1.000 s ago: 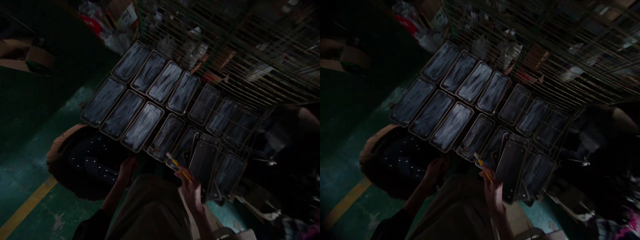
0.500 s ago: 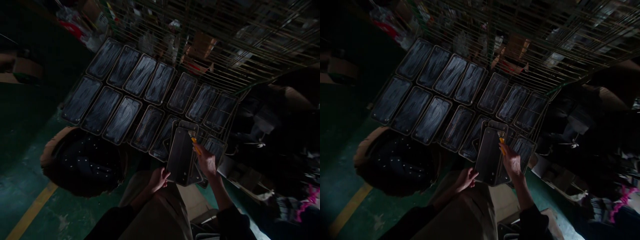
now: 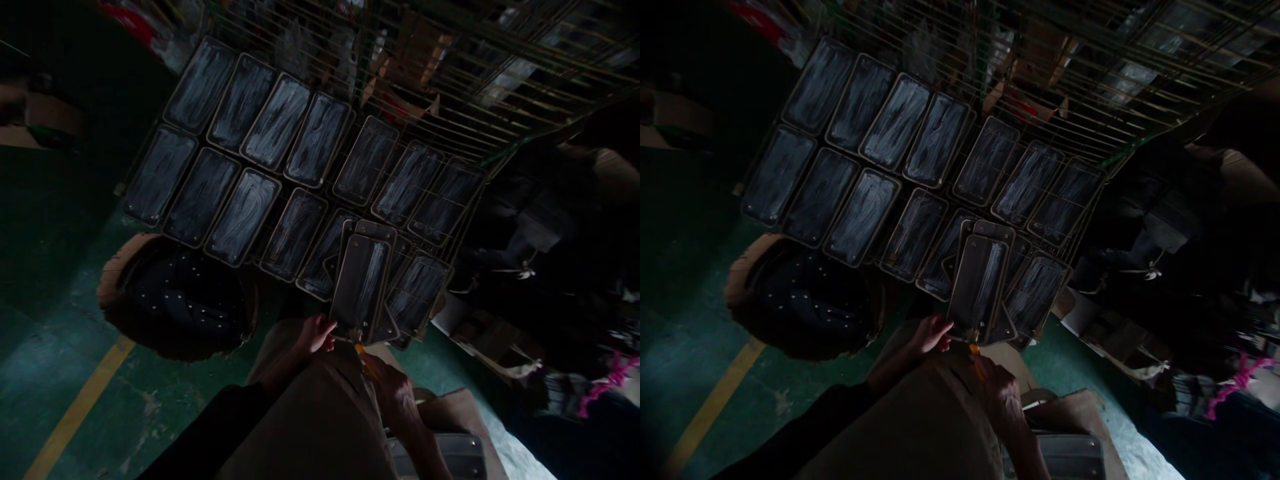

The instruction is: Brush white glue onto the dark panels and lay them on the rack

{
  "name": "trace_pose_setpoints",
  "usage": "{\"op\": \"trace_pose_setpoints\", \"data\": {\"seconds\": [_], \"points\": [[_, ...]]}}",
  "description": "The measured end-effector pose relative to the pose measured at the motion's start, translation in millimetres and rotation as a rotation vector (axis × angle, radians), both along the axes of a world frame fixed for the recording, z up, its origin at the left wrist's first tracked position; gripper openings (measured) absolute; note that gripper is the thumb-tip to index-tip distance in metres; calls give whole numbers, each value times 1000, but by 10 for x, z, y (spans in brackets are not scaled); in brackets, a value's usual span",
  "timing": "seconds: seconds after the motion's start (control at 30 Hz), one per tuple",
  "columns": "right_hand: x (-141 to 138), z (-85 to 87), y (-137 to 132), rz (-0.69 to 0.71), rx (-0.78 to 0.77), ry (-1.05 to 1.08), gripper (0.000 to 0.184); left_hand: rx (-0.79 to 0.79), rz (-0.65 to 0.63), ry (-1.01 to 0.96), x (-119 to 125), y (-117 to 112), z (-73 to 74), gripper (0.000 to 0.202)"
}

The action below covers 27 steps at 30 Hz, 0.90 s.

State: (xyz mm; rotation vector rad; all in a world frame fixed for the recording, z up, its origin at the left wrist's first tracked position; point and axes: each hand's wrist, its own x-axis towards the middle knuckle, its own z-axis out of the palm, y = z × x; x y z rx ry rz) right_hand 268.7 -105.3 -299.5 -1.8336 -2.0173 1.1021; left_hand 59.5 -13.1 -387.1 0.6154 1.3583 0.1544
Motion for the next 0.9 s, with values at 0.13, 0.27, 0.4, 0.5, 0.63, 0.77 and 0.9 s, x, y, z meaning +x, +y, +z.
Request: {"op": "trace_pose_setpoints", "data": {"seconds": [0.13,0.27,0.4,0.5,0.63,0.77,0.9], "points": [[74,55,224,-82,-110,170,29,1,17,-31,-16,-20,-30,39],[332,-95,794,-185,-96,293,26,61,2,-102,-47,-25,-30,39],[521,-180,1431,-268,79,250,27,136,-32,-92,-49,-22,-29,34],[504,-200,1809,-256,263,140,28,144,-28,-98,-37,-24,-34,33],[361,-332,2010,-152,381,-18,28,148,-20,-97,-33,-27,-41,31],[184,-423,1662,18,336,-52,29,160,-16,-74,-39,-9,0,29],[-3,-300,943,105,231,-35,29,124,5,-81,-49,30,82,28]]}}
